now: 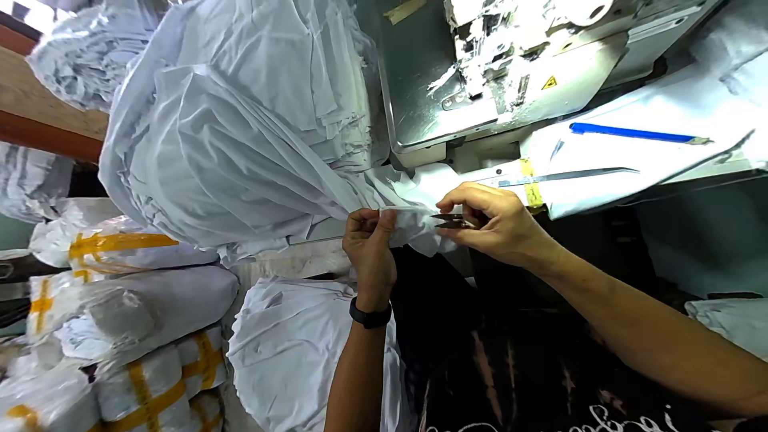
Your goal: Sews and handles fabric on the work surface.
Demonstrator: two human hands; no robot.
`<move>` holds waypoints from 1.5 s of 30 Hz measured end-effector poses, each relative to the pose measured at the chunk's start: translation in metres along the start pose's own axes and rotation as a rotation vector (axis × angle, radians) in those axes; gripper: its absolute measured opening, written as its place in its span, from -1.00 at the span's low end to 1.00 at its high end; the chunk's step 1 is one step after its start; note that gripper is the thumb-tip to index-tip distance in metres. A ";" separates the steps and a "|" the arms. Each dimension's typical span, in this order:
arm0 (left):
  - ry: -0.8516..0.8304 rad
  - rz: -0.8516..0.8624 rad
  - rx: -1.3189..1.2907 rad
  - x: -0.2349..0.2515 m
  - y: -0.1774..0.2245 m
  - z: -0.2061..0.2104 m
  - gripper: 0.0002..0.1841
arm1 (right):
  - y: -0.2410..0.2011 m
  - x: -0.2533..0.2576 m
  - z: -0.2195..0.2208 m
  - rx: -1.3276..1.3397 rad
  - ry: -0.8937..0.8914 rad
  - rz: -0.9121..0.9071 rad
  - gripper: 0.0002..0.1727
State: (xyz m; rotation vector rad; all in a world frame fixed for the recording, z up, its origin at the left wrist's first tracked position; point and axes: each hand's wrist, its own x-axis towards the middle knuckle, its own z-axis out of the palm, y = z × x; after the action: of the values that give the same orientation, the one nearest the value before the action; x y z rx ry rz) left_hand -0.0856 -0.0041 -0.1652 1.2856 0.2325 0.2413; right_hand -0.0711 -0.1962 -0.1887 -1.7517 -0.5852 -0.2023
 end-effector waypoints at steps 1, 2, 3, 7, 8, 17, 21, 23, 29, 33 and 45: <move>-0.006 0.005 0.013 -0.001 0.000 0.002 -0.79 | 0.002 0.001 0.001 -0.013 -0.016 -0.036 -0.61; -0.012 0.009 0.024 -0.002 0.000 0.003 -0.77 | 0.003 0.000 0.003 -0.032 -0.020 -0.068 -0.62; -0.016 0.015 0.030 -0.002 0.000 0.004 -0.77 | 0.006 0.000 0.005 -0.066 -0.002 -0.106 -0.73; 0.001 0.041 0.061 0.005 0.005 0.002 -0.77 | 0.005 0.006 -0.027 -0.271 0.229 -0.081 -0.86; 0.010 0.050 0.075 0.007 0.006 0.001 -0.76 | 0.000 0.008 -0.043 -0.330 0.262 -0.057 -0.83; -0.334 0.317 0.315 0.013 -0.022 0.031 -0.66 | 0.005 -0.029 -0.157 -0.765 0.057 0.422 -0.83; -0.399 0.392 0.467 0.015 -0.054 0.051 -0.75 | 0.028 -0.045 -0.177 -0.867 0.086 0.660 -0.76; -0.394 0.379 0.555 0.019 -0.077 0.055 -0.81 | 0.041 -0.052 -0.178 -0.867 0.059 0.527 -0.82; -0.391 0.417 0.619 0.018 -0.093 0.054 -0.84 | 0.029 -0.057 -0.172 -0.891 0.064 0.221 -0.81; -0.354 0.425 0.665 0.014 -0.095 0.057 -0.80 | 0.015 -0.035 -0.111 -0.274 0.391 0.145 -0.89; -0.248 0.594 0.794 0.017 -0.105 0.065 -0.95 | 0.055 -0.016 -0.016 0.153 0.488 0.261 -0.97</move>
State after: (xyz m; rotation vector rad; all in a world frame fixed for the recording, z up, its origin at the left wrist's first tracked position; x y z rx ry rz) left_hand -0.0450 -0.0864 -0.2498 2.1437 -0.3135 0.5202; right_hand -0.0551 -0.2241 -0.2388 -1.5366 -0.0158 -0.3764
